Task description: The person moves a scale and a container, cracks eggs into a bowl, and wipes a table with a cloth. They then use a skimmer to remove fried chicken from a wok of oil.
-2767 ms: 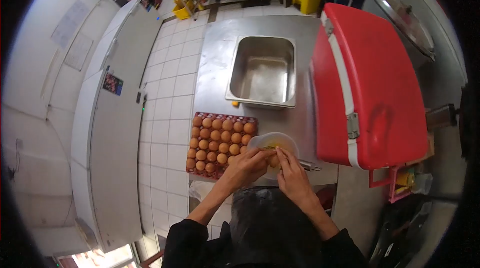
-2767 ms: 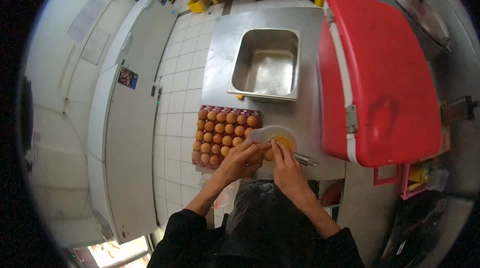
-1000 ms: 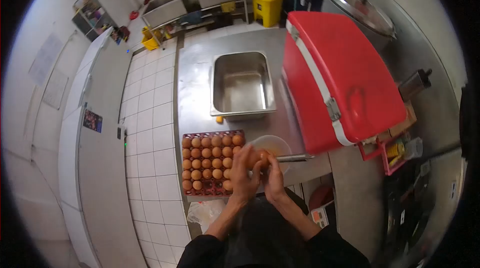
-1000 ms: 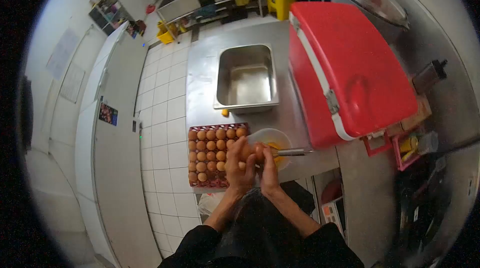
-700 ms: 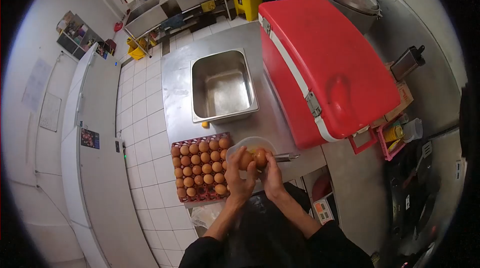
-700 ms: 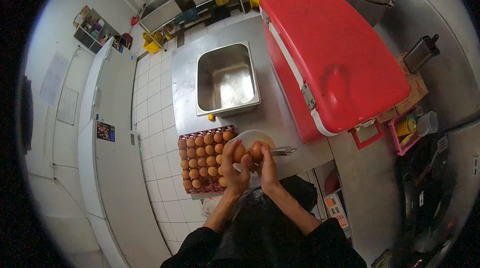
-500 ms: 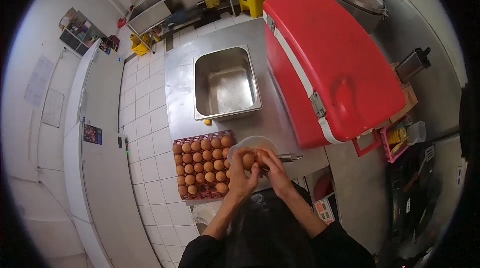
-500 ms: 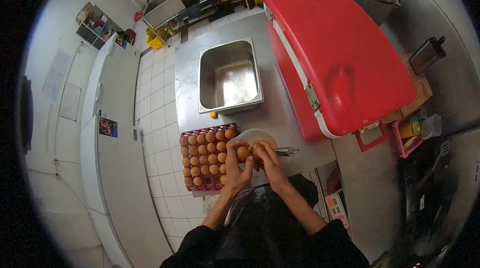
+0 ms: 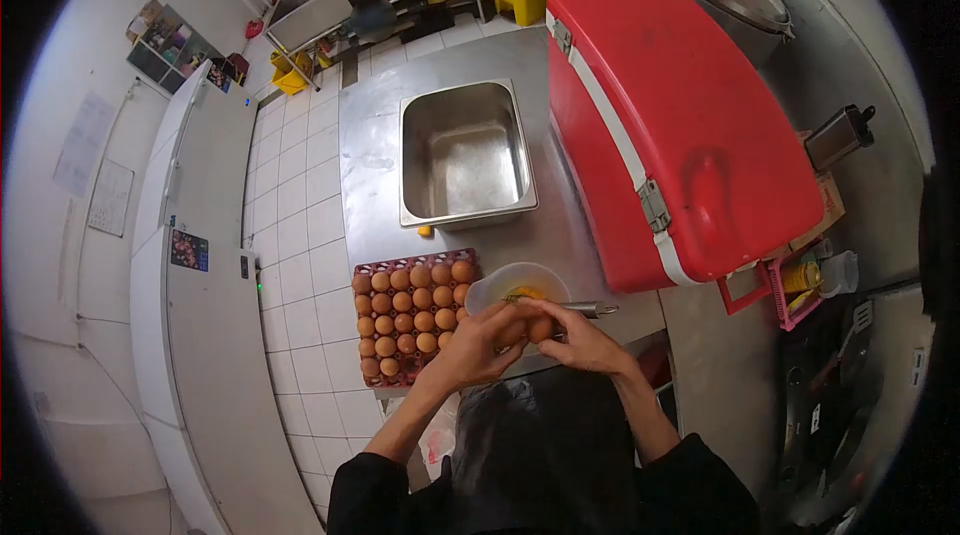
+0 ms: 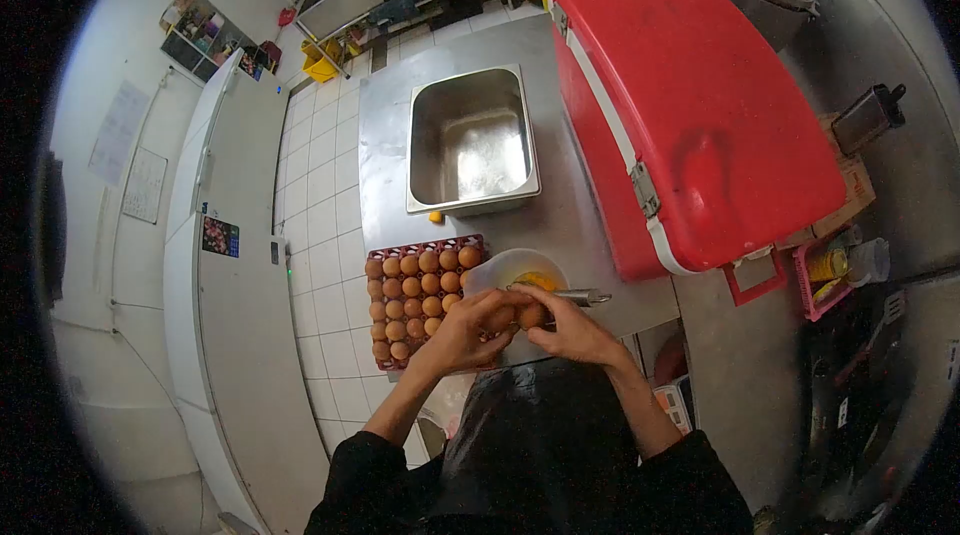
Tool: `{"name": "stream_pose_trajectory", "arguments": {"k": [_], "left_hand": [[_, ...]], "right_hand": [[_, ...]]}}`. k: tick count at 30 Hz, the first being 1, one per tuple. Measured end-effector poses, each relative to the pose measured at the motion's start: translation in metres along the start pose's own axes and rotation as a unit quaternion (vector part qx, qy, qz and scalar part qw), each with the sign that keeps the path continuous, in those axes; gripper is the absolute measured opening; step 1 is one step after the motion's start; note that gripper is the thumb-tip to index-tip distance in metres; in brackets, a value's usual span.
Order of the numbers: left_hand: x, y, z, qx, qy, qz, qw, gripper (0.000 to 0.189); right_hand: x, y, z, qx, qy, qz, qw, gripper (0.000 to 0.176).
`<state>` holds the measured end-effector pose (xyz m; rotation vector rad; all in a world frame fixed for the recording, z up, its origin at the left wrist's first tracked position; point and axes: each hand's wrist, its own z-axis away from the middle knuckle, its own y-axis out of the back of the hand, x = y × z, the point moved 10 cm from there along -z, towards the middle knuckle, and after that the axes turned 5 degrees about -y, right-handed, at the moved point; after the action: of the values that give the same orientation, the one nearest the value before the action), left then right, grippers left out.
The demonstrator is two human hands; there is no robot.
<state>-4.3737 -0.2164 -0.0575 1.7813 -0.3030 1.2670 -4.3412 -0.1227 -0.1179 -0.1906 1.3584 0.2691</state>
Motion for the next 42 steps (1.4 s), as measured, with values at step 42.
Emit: {"name": "stream_pose_trajectory", "arguments": {"k": [42], "left_hand": [[-0.179, 0.031, 0.331, 0.473, 0.322, 0.068, 0.817, 0.036]], "right_hand": [[0.044, -0.268, -0.097, -0.05, 0.046, 0.528, 0.847, 0.05]]}}
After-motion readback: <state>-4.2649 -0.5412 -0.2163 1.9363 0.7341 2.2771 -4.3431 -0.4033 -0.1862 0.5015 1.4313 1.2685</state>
